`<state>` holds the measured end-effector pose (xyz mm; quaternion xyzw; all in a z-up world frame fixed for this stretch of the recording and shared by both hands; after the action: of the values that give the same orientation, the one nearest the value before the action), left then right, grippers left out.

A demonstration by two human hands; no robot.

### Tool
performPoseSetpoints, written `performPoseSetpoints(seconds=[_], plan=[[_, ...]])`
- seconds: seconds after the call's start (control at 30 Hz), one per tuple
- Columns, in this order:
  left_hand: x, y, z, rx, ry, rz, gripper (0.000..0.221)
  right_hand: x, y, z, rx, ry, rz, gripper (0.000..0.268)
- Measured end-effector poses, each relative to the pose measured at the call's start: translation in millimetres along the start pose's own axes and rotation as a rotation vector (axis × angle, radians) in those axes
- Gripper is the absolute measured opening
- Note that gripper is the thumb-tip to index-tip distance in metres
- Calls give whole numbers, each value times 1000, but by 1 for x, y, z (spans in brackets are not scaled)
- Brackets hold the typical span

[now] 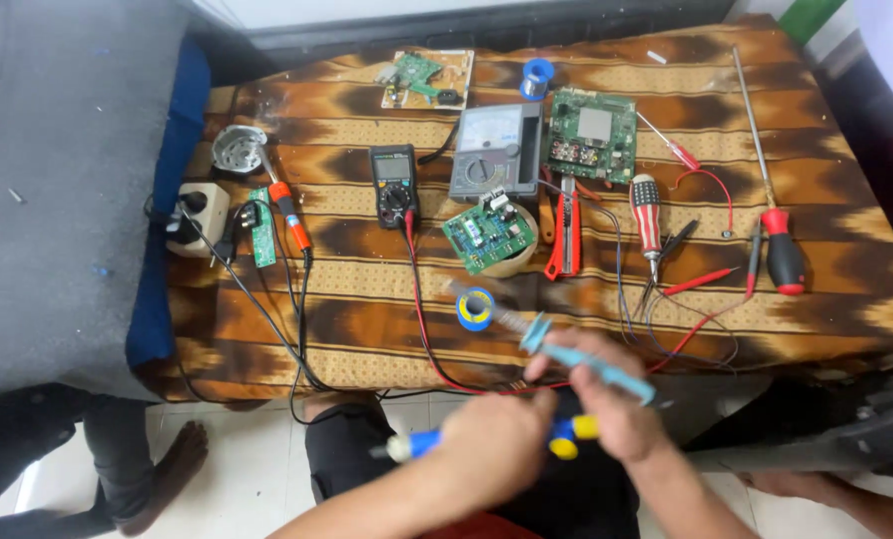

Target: Testing a circuit board with a multimeter and performing soldering/desoldering tasks.

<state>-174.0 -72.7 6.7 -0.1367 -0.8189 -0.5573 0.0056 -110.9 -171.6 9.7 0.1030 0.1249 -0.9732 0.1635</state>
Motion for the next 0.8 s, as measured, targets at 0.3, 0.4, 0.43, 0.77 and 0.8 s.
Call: performPoseSetpoints(seconds=[0.3,0.4,0.43,0.77,0.8], plan=[[-32,24,35,16,-72,146,65,-6,114,-90,-224,54,-469,5],[-38,104,43,408,42,173,87,-58,152,-46,78,204,-658,46],[-49,93,59,406,38,175,87,-60,154,-46,78,206,-663,46],[-127,127,136,1548,-152,-1589,79,-70,121,-63,138,183,-471,37],[-129,121,136,1464,-170,-1677,83,-73,121,-65,139,222,-456,39]])
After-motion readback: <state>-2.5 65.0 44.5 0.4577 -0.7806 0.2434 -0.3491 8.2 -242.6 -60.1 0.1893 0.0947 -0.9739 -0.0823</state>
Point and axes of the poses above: each hand's wrist, its own x-axis away from the middle knuckle, its own y-axis out of the back of the hand, z = x × y, the point moved 7 cm from there along -x, towards the middle knuckle, and after that the axes turned 13 degrees about -z, right-handed, at the moved point
